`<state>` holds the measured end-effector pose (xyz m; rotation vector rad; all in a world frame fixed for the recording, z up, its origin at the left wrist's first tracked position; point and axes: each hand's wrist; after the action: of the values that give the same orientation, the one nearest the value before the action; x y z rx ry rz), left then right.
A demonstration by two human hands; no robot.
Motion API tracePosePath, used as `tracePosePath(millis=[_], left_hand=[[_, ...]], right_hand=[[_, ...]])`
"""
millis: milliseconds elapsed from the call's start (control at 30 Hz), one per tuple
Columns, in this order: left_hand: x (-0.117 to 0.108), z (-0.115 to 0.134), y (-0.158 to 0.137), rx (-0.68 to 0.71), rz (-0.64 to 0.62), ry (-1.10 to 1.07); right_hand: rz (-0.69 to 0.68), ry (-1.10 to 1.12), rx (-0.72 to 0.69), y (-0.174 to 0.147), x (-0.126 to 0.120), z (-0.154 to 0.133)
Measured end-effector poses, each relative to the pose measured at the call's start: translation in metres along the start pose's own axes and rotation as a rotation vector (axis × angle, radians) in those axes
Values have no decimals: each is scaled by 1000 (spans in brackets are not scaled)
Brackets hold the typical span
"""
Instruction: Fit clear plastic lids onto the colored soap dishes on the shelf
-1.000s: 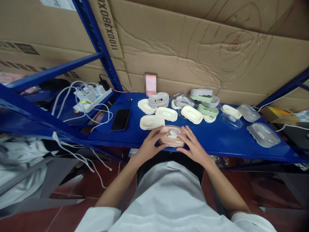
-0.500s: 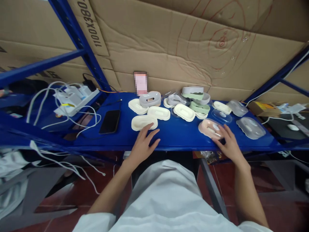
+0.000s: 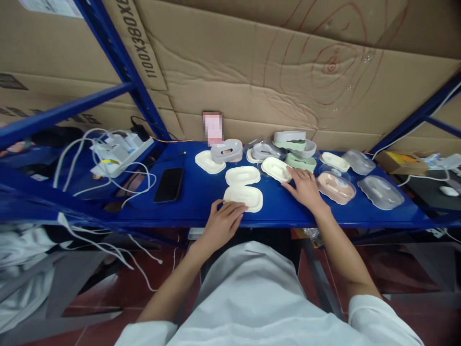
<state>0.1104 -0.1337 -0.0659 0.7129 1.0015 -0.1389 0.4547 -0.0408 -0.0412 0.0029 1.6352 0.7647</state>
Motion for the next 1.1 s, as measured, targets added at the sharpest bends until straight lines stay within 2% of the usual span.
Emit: tracePosePath(millis=[167,333,467,567,733,900,1000,1100], left_hand=[[7,3,0,18,10,-79],[3,-13,-1,-74,116,28],[-4,-26,-3,-209,190,185],[-5,-23,-3,-222,181,190],[-1,-6,-2,-176,163,75],[-3,-12,-4,-228,202,156],[-5,-17,-5,-290,266,264],[-8,-16,-5,-349,298,350]], right_hand=[[8,97,8,4,3,-6],[70,210,-17,-32,-16,-23],[13,306,-61,-62,-27,-32],[-44,391,-109,-69,-29,-38],[-84,447,-147,-54,-17,-49],[-95,481,-195,-40,-12,-52],[-63,433,-208,-25,-22,-40],[46,289,-146,8,-34,-10]])
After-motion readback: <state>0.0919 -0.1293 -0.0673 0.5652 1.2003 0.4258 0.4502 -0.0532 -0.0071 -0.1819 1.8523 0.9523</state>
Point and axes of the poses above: each hand's wrist, its own y-axis towards the middle knuckle, its own x-axis out of the palm, z = x × y, and after that the axes turned 5 degrees about -x, right-handed
